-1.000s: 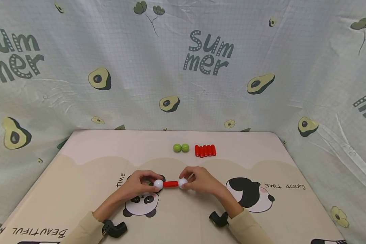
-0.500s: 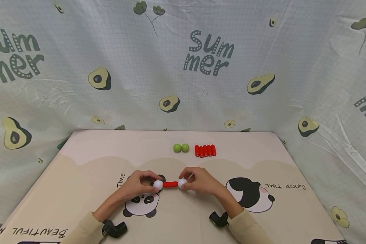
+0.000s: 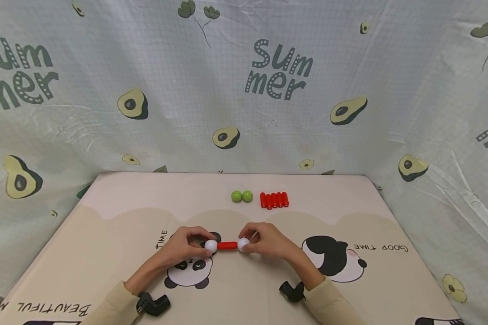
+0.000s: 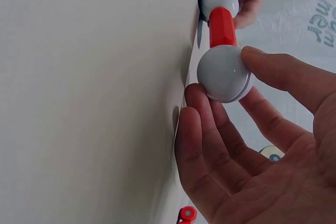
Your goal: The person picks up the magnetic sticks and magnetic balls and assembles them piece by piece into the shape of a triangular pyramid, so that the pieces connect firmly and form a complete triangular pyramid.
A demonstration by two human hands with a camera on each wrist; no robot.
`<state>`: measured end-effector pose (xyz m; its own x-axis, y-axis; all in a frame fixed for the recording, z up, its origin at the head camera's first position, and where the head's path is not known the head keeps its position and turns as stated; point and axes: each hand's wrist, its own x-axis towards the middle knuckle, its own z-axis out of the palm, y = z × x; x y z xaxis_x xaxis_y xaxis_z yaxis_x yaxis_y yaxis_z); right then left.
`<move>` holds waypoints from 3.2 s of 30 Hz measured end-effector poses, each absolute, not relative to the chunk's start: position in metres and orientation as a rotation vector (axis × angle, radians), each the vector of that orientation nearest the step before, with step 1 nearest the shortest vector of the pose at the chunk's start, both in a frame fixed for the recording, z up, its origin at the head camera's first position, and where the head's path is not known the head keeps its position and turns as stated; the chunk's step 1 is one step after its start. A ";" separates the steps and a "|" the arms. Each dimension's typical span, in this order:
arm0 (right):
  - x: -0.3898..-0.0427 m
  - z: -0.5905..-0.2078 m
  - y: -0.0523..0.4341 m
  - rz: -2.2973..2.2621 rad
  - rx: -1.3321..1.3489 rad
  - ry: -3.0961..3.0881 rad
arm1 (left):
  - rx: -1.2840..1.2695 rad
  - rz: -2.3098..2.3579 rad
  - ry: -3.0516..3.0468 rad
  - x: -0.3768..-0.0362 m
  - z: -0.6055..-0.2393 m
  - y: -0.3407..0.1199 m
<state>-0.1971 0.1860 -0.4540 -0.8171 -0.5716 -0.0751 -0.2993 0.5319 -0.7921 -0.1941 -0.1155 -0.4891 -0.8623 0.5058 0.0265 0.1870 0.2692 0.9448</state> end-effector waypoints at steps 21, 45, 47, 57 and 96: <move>-0.196 -0.453 0.186 -1.155 -0.756 2.453 | 0.667 1.598 2.273 -0.194 -0.488 -0.116; -0.200 -0.453 0.191 -1.138 -0.752 2.467 | 0.638 1.563 2.304 -0.196 -0.487 -0.114; -0.200 -0.454 0.192 -1.144 -0.751 2.465 | 0.636 1.567 2.297 -0.196 -0.487 -0.114; -0.207 -0.447 0.199 -1.127 -0.764 2.492 | 0.656 1.574 2.295 -0.195 -0.488 -0.115; -0.296 -0.407 0.239 -0.946 -0.415 2.745 | 0.649 1.574 2.287 -0.195 -0.490 -0.117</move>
